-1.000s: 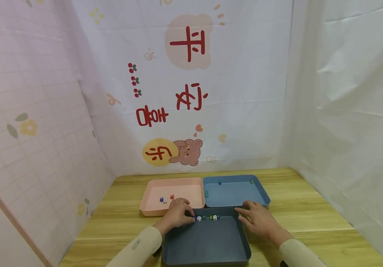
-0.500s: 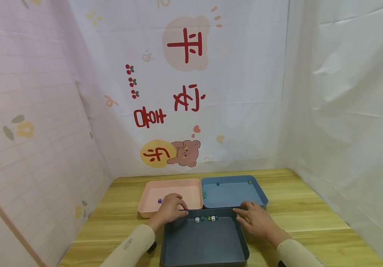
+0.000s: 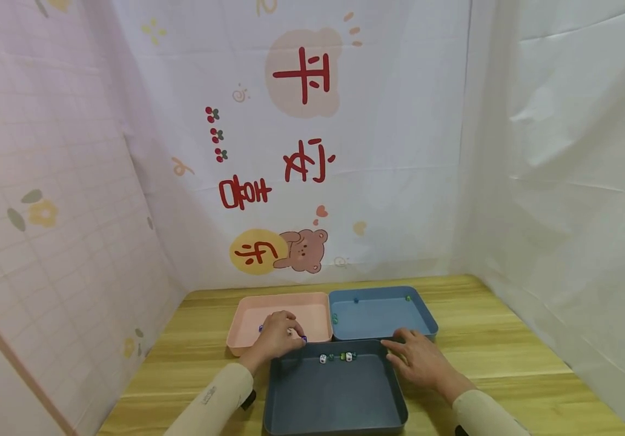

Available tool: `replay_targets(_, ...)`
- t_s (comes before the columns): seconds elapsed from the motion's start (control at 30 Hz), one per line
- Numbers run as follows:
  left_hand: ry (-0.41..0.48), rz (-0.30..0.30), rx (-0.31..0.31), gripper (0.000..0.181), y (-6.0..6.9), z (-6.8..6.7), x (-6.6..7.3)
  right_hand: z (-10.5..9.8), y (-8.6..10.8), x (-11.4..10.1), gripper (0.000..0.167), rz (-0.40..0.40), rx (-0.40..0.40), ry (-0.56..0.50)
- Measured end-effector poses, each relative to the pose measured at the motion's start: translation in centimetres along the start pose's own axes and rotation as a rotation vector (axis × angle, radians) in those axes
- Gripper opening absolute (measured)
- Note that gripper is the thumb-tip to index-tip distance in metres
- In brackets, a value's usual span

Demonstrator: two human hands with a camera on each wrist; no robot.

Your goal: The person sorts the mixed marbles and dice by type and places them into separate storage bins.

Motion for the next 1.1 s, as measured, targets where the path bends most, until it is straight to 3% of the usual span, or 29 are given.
replay_targets(0.27, 0.029, -0.019, 0.012, 0.008, -1.0, -1.4, -0.1, 0.2, -0.2, 0.2, 0.035, 0.01, -0.002, -0.004)
replay_targets(0.5, 0.083, -0.112, 0.021, 0.009, -1.8, -2.3, -0.9, 0.2, -0.1, 0.2, 0.035, 0.003, 0.01, 0.002)
replay_targets(0.63, 0.088, -0.115, 0.043, 0.008, -2.4, -2.9, -1.0, 0.2, 0.0, 0.2, 0.034, -0.006, 0.027, -0.005)
replay_targets(0.8, 0.101, -0.167, 0.055, 0.007, -2.8, -3.6, -1.4, 0.1, 0.0, 0.1, 0.033, -0.013, 0.044, -0.003)
replay_targets(1.1, 0.101, -0.221, 0.089, 0.008, -3.3, -4.8, -2.5, 0.0, -0.1, 0.1, 0.034, 0.007, -0.004, 0.001)
Point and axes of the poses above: each hand's wrist, its own y-axis away from the middle knuckle, its own z-axis out of the palm, x = y × z, the point moved 6 cm from there along -y, towards the middle knuckle, and after that the axes turned 5 degrees about y, right-handed, at the moved point
